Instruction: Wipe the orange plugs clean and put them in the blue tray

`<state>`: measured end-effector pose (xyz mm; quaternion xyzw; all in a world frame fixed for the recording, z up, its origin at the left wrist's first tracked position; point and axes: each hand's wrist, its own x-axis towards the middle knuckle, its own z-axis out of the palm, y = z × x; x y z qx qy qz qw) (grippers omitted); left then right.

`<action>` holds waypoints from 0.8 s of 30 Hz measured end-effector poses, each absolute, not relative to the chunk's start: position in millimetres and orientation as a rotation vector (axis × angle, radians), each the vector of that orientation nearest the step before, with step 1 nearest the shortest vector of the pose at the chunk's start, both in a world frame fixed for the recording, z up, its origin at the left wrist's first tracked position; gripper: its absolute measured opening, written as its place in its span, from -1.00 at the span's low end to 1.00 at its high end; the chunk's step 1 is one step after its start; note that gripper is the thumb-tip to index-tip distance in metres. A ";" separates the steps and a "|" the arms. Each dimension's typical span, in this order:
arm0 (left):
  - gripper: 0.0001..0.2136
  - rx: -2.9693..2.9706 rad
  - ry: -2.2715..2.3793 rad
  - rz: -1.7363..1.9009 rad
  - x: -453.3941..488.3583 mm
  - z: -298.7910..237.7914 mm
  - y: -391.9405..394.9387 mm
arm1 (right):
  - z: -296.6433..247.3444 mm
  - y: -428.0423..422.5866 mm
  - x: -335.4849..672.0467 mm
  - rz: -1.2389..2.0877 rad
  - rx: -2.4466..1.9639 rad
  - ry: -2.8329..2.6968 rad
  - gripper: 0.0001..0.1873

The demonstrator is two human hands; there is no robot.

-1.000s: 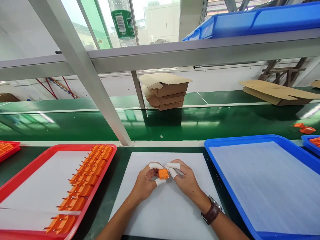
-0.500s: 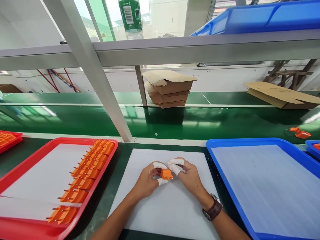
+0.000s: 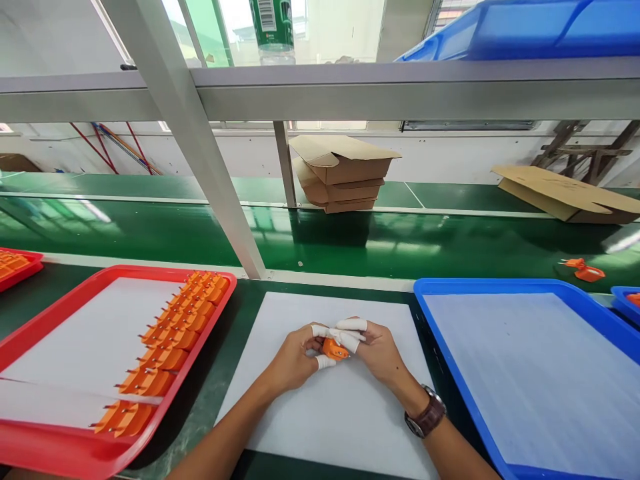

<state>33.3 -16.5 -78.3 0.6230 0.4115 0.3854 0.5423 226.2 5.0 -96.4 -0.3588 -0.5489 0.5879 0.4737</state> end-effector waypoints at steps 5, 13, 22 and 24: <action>-0.67 1.442 0.984 0.944 31.5 -78.8 -15.4 | -96.7 6.6 225.3 1.389 -0.910 -1.417 -0.78; -0.60 1.211 1.138 1.089 30.8 -78.3 -10.7 | -87.1 5.2 223.6 1.048 -0.901 -1.459 -0.86; -0.63 1.266 1.258 1.122 36.0 -74.6 -12.5 | -91.6 -5.3 215.0 0.819 -0.735 -1.757 -0.68; -0.65 1.323 1.345 1.096 36.1 -76.8 -13.9 | -90.9 -7.3 214.8 0.758 -0.699 -1.794 -0.63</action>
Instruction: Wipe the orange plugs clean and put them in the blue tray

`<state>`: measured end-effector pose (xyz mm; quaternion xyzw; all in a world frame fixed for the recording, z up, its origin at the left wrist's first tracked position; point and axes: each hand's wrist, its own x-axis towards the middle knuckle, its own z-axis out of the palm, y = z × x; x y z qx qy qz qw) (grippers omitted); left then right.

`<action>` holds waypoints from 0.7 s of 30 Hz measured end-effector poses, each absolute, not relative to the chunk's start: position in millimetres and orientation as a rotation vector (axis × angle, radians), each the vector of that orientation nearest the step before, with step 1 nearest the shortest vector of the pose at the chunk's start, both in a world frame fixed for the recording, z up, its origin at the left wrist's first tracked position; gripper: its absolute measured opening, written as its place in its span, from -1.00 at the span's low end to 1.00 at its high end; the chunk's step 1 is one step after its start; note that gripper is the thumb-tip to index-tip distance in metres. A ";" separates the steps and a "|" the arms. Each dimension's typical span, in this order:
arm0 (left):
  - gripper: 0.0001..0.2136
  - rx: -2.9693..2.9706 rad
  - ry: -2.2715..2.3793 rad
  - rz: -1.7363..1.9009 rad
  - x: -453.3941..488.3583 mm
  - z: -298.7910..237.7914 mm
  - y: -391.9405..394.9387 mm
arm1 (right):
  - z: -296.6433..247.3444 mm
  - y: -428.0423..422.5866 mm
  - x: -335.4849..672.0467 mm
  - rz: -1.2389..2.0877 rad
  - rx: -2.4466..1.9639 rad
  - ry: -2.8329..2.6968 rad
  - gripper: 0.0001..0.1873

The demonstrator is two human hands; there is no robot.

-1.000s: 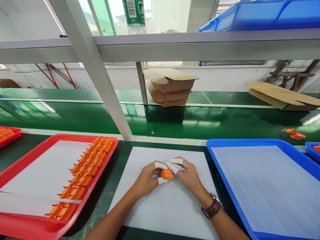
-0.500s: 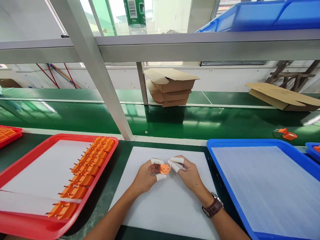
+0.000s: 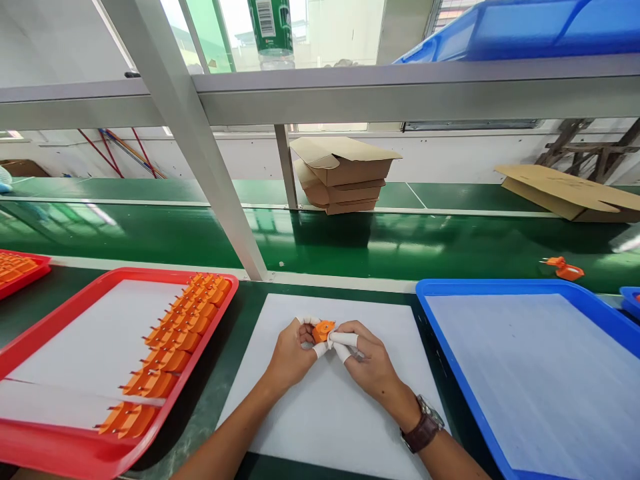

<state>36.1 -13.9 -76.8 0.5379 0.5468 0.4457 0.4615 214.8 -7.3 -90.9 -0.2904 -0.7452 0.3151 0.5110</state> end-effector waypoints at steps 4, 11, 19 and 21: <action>-0.71 1.463 1.422 1.095 35.6 -83.4 -16.3 | -88.6 -10.5 213.4 0.679 -0.632 -1.870 -0.56; -0.52 1.425 1.207 1.167 35.5 -84.7 -14.9 | -91.9 -7.2 214.6 0.612 -0.681 -1.846 -0.59; -0.61 1.410 1.297 1.152 37.7 -81.6 -14.1 | -91.7 -5.6 217.4 0.448 -0.706 -1.902 -0.54; -0.61 1.425 1.341 1.171 38.8 -82.8 -14.6 | -91.7 -5.7 217.8 0.389 -0.692 -1.921 -0.53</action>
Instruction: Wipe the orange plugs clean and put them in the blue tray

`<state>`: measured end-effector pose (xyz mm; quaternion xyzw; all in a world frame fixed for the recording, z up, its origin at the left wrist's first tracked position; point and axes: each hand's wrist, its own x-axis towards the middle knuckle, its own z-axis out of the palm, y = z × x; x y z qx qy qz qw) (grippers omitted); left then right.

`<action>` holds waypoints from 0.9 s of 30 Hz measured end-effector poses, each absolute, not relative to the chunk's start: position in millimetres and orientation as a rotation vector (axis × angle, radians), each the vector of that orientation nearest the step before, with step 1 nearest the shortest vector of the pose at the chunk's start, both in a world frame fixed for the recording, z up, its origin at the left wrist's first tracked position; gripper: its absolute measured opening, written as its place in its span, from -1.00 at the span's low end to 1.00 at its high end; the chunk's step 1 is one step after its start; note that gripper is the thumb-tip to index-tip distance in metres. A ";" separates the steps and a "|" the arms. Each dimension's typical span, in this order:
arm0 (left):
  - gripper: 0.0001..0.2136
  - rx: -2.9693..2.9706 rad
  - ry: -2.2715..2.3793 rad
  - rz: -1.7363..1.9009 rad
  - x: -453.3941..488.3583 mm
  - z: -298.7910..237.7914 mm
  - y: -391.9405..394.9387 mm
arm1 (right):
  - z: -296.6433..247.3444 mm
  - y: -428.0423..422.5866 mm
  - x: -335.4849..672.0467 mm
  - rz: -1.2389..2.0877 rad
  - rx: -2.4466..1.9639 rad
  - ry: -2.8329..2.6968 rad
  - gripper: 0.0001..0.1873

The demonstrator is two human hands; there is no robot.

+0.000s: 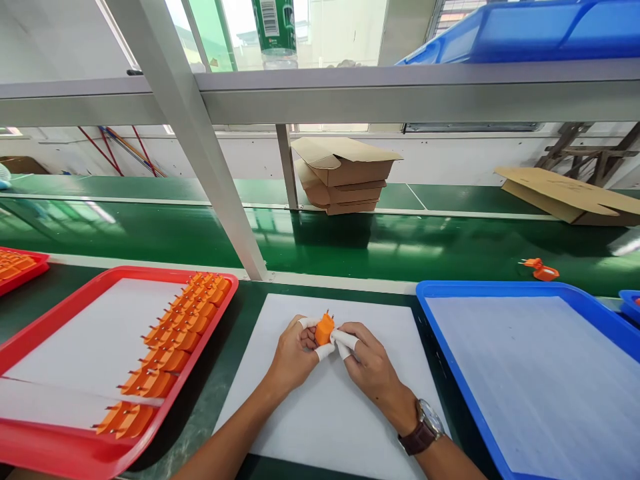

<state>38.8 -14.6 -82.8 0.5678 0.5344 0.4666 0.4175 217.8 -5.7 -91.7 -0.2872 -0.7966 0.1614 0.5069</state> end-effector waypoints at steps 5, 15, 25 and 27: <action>-0.60 1.467 1.406 1.176 40.6 -82.3 -16.8 | -92.5 -5.7 218.3 0.329 -0.677 -1.945 -0.54; -0.53 1.177 1.200 1.090 38.6 -81.3 -16.5 | -92.6 -6.2 217.8 0.454 -0.723 -1.899 -0.55; -0.49 1.119 1.275 1.109 40.3 -83.5 -16.0 | -91.2 -9.2 215.8 0.535 -0.705 -1.883 -0.56; -0.49 1.131 1.287 1.099 40.4 -81.6 -16.3 | -91.4 -8.8 216.0 0.540 -0.696 -1.892 -0.55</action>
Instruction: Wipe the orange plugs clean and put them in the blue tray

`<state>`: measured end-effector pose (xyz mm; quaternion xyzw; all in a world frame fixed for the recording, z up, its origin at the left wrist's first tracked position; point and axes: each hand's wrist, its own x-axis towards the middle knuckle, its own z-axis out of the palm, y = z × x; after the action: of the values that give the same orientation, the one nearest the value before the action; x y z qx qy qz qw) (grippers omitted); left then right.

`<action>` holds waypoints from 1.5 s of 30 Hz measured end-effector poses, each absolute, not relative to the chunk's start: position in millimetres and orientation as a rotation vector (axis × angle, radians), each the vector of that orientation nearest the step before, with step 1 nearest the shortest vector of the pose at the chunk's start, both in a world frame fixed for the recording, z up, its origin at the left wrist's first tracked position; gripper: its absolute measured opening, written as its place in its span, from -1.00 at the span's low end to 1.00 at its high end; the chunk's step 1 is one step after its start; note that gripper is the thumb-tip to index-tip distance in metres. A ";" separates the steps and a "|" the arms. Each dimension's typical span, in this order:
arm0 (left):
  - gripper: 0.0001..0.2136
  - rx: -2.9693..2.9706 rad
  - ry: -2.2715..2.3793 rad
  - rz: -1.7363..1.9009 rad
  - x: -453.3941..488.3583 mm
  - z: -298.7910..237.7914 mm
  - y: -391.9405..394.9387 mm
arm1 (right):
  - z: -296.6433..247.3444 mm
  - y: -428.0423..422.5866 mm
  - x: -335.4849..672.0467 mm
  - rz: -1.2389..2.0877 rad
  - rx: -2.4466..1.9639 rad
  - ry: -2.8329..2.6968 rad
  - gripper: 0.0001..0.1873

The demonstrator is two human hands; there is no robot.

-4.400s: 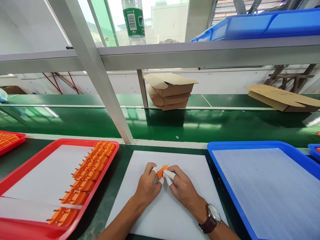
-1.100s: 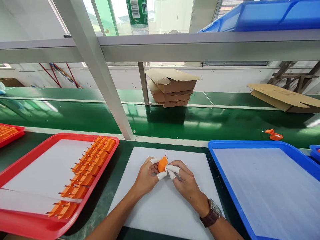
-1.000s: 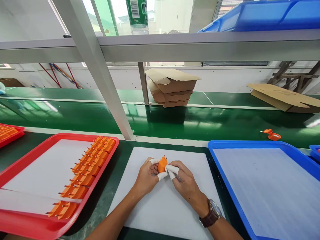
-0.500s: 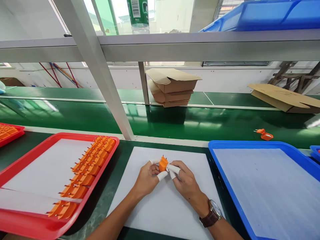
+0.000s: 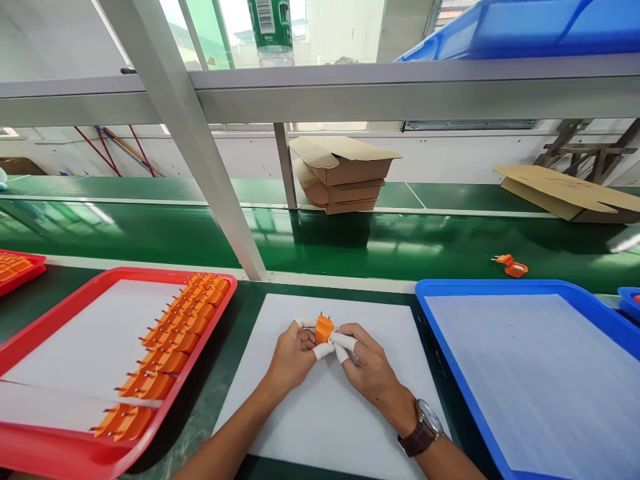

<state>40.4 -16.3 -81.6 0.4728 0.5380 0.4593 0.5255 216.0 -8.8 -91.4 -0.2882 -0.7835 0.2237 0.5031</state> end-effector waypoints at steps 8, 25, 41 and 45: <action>-0.50 1.151 1.274 1.066 39.6 -76.5 -16.0 | -92.1 -7.7 216.9 0.423 -0.685 -1.934 -0.52; -0.52 1.192 1.273 1.041 38.1 -75.0 -15.8 | -93.9 -3.9 219.9 0.041 -0.705 -2.045 -0.68; -0.54 1.165 1.294 1.045 39.6 -72.6 -14.8 | -92.4 -6.9 218.9 0.080 -0.702 -2.072 -0.67; -0.54 1.170 1.281 1.059 38.7 -73.3 -15.0 | -92.5 -7.1 218.6 0.095 -0.698 -2.063 -0.67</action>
<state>38.7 -15.0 -73.3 0.4893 0.5360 0.4428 0.5266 218.6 -7.1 -92.5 -0.2839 -0.8391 0.0386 0.4625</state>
